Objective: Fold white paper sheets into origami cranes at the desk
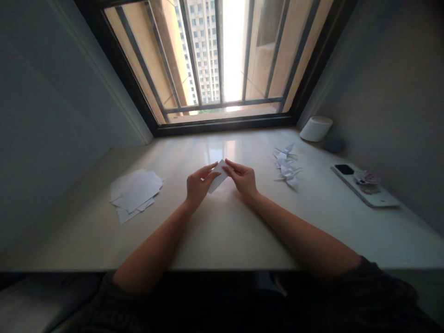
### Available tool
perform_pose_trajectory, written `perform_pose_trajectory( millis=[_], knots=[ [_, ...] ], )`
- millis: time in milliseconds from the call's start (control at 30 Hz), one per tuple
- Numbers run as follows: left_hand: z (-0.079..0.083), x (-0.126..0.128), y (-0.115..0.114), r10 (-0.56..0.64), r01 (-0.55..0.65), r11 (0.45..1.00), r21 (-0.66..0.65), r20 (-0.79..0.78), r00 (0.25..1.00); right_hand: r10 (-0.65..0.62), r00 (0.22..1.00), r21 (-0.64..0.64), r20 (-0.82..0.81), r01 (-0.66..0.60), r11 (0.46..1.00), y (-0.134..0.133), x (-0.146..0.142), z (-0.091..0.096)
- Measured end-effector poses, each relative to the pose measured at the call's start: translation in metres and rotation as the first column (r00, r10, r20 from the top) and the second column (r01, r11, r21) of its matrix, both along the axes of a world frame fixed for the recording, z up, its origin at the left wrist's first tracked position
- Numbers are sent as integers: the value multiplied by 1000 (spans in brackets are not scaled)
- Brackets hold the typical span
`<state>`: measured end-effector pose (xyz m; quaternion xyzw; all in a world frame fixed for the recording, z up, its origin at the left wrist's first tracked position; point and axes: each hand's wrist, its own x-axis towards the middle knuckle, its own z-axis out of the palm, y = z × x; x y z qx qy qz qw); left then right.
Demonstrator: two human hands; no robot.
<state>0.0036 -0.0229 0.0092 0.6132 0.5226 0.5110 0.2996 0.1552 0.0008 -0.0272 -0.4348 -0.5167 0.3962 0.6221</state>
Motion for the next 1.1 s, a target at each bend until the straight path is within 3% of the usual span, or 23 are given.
perform_pose_trajectory(
  millis=[433, 700, 933, 1100],
  knots=[
    [-10, -3, 6, 28, -25, 999, 35, -77, 997, -25, 995, 33, 93, 22, 999, -4, 3, 5],
    [-13, -5, 7, 17, -14, 999, 36, -85, 996, -1, 1000, -4, 10, 1, 1000, -2, 2, 3],
    [-11, -4, 7, 41, -45, 994, 98, 40, 998, 187, 970, -49, -157, -196, 979, -4, -1, 10],
    [-10, -1, 3, 85, -79, 971, 228, -17, 996, 278, 958, -119, -69, -284, 951, -6, -6, 5]
  ],
)
